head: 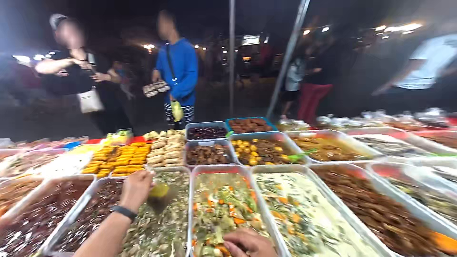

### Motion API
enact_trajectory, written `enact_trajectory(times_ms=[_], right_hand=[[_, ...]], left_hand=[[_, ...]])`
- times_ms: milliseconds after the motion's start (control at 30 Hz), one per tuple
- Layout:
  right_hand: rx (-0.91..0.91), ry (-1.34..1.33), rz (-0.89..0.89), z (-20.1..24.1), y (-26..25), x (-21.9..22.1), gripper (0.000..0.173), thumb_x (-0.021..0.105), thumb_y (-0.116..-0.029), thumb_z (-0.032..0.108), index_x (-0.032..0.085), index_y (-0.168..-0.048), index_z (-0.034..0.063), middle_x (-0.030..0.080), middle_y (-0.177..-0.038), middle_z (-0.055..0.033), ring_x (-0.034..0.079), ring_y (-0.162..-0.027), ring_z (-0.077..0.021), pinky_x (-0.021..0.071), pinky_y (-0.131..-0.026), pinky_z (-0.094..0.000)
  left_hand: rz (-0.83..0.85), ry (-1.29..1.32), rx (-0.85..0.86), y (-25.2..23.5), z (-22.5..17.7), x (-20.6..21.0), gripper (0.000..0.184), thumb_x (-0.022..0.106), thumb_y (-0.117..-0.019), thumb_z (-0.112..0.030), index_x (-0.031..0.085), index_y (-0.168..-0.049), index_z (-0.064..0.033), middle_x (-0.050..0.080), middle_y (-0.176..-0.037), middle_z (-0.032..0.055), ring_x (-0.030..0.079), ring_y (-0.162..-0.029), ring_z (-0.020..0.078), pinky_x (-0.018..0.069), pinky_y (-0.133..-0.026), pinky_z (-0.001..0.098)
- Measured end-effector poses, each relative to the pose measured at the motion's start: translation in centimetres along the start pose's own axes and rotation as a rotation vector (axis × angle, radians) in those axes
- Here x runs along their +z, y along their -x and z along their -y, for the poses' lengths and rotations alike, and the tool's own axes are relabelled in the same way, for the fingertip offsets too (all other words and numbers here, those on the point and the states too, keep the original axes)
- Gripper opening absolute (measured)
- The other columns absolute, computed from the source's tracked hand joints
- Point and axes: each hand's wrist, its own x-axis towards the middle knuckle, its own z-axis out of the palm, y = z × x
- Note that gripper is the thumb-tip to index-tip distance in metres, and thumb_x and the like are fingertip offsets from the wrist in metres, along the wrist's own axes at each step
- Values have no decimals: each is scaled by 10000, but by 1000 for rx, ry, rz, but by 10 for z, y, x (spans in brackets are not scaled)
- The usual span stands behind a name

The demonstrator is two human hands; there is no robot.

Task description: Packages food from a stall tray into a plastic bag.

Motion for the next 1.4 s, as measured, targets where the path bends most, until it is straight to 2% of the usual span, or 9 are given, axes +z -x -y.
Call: enact_trajectory(times_ms=[100, 200, 300, 433, 700, 833, 900, 1100, 1400], right_hand=[[35, 109, 62, -9, -51, 45, 233, 637, -994, 233, 792, -1101, 95, 767, -1031, -84, 735, -959, -228, 596, -884, -446], [350, -165, 222, -19, -89, 95, 364, 625, -1012, 227, 672, -1309, 22, 727, -1174, -133, 715, -1022, -222, 571, -936, -411], [767, -708, 152, -28, -105, 142, 438, 550, -1059, 128, 463, -1471, 8, 617, -1262, -197, 680, -875, -235, 575, -733, -390], [992, -903, 126, -29, -116, 174, 413, 502, -1047, 61, 480, -1459, 56, 643, -1185, -152, 628, -724, -200, 514, -582, -344], [1068, -840, 60, -26, -134, 198, 202, 634, -1013, 116, 623, -1205, 50, 616, -945, -96, 535, -619, -146, 441, -512, -284], [1083, -842, 81, -31, -146, 196, 418, 523, -1021, 62, 511, -1437, 102, 591, -1082, -115, 532, -657, -151, 438, -530, -290], [1074, -823, 91, -37, -154, 193, 431, 488, -1036, 57, 498, -1463, 117, 585, -1037, -94, 498, -611, -134, 415, -503, -276], [1098, -868, 51, -51, -172, 184, 158, 469, -1074, 154, 597, -1135, 85, 544, -842, -62, 435, -528, -117, 378, -445, -259], [994, -677, 46, -56, -170, 176, 129, 513, -1059, 120, 600, -1003, 43, 481, -724, -35, 411, -486, -115, 382, -435, -271]], left_hand=[[-1, -36, -20, 0, -6, -1, 294, 509, -1084, -217, 710, -1064, -3, 725, -945, 121, 720, -805, 202, 601, -795, 405], [-32, 16, -68, 1, -11, 1, 273, 518, -1081, -209, 701, -1019, -16, 728, -897, 93, 724, -771, 175, 607, -759, 369], [-32, 63, -95, 3, -12, 7, 249, 532, -1074, -197, 698, -1014, -22, 727, -880, 76, 722, -751, 154, 610, -738, 340], [-9, 86, -131, 0, -6, 9, 258, 535, -1074, -208, 693, -991, -22, 718, -838, 56, 714, -721, 134, 609, -710, 314], [51, 81, -202, -16, 4, 18, 244, 541, -1073, -211, 695, -1028, -26, 702, -826, 51, 698, -708, 125, 597, -701, 299], [76, 7, -203, -21, 4, 16, 249, 535, -1073, -213, 710, -1031, -40, 713, -849, 48, 697, -719, 114, 590, -713, 298], [76, 19, -202, -25, 4, 15, 248, 530, -1075, -205, 702, -1018, -36, 708, -832, 45, 694, -701, 110, 590, -695, 289], [106, 35, -212, -33, -5, 21, 242, 536, -1071, -202, 705, -1003, -43, 715, -832, 40, 694, -698, 105, 587, -685, 281], [104, 113, -283, -43, 13, 15, 224, 536, -1075, -177, 684, -1030, -15, 687, -819, 63, 678, -672, 115, 577, -649, 265]])
